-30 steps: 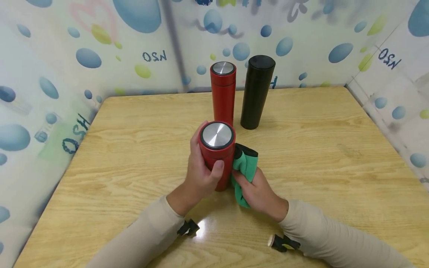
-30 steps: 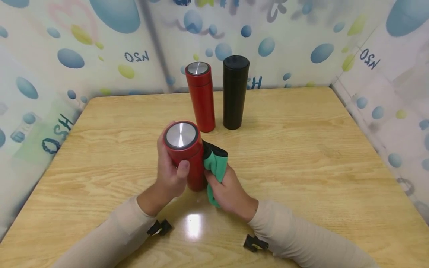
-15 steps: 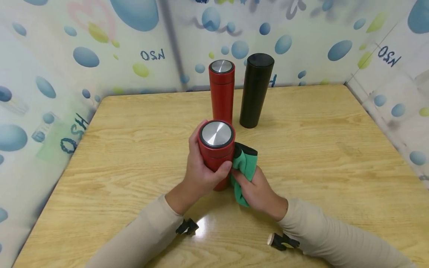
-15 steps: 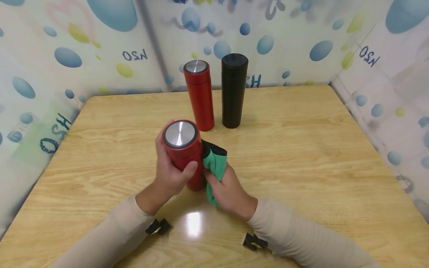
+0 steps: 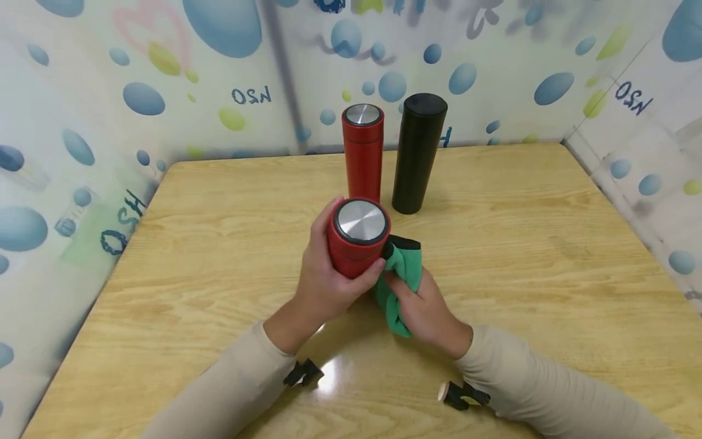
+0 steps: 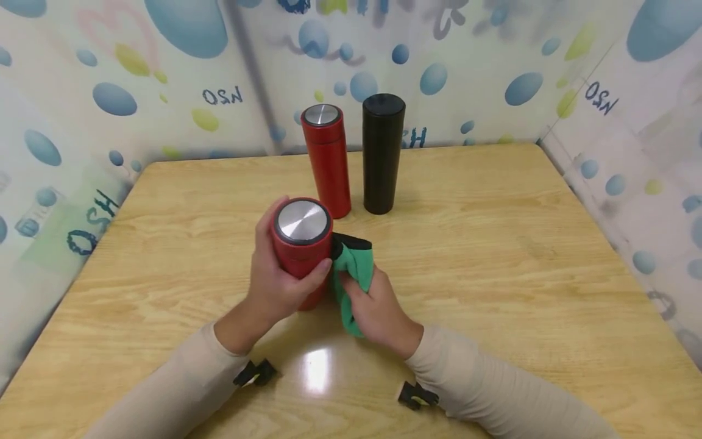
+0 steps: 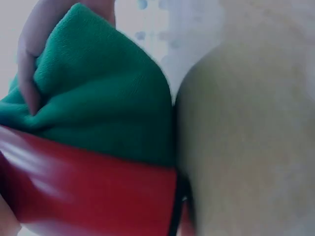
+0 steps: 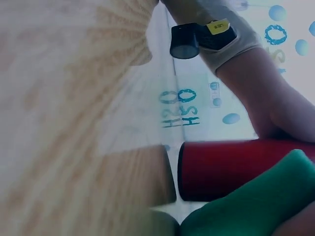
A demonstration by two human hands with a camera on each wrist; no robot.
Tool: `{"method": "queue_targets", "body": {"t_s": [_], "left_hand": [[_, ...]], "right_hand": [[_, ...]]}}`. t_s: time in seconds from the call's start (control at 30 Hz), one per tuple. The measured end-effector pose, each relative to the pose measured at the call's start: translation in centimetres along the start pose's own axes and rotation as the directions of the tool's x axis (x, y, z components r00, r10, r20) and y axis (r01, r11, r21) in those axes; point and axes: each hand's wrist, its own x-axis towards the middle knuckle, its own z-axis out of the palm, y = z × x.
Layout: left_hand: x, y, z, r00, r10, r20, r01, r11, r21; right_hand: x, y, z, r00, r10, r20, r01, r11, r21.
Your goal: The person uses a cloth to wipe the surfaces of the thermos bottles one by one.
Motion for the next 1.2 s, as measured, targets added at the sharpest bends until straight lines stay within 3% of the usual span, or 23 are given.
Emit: {"method": "queue_targets", "body": {"t_s": [0.13, 0.3, 0.43, 0.57, 0.63, 0.73, 0.83, 0.93, 1.07, 1.2], "left_hand": [[0.6, 0.2, -0.7, 1.0, 0.024, 0.007, -0.024, 0.99, 0.141], [1.2, 0.6, -1.4, 0.999, -0.015, 0.029, 0.006, 0.958, 0.285], [1.5, 0.8, -1.7, 0.993, -0.071, 0.091, 0.023, 0.891, 0.453], [1.7, 0.9, -1.6, 0.975, -0.145, 0.17, 0.021, 0.818, 0.575], [1.7, 0.8, -1.5, 0.962, -0.174, 0.209, 0.01, 0.79, 0.613], [1.4, 0.7, -1.4, 0.944, -0.203, 0.261, -0.012, 0.767, 0.641], [1.3, 0.6, -1.2, 0.93, -0.21, 0.301, -0.039, 0.758, 0.651], [1.2, 0.7, -1.1, 0.919, -0.212, 0.332, -0.059, 0.759, 0.648], [1.0, 0.6, -1.0, 0.908, -0.226, 0.353, -0.064, 0.757, 0.65], [0.8, 0.6, -1.0, 0.911, -0.218, 0.351, -0.068, 0.76, 0.647]], "right_hand": [[0.1, 0.0, -0.2, 0.997, 0.047, -0.066, -0.044, 0.998, 0.046], [0.1, 0.0, -0.4, 0.984, 0.055, -0.17, -0.031, 0.99, 0.139], [0.3, -0.1, -0.6, 0.966, 0.029, -0.258, 0.024, 0.979, 0.2], [0.4, -0.1, -0.6, 0.937, -0.024, -0.348, 0.108, 0.969, 0.224], [0.3, -0.2, -0.5, 0.921, -0.045, -0.386, 0.144, 0.962, 0.231], [0.1, -0.2, -0.3, 0.901, -0.09, -0.423, 0.209, 0.947, 0.245], [0.1, -0.2, -0.1, 0.904, -0.158, -0.397, 0.282, 0.919, 0.275], [0.0, -0.3, 0.0, 0.915, -0.206, -0.347, 0.309, 0.911, 0.274], [-0.1, -0.3, -0.1, 0.946, -0.193, -0.26, 0.244, 0.953, 0.18], [0.1, -0.3, -0.3, 0.967, -0.176, -0.183, 0.199, 0.973, 0.115]]}}
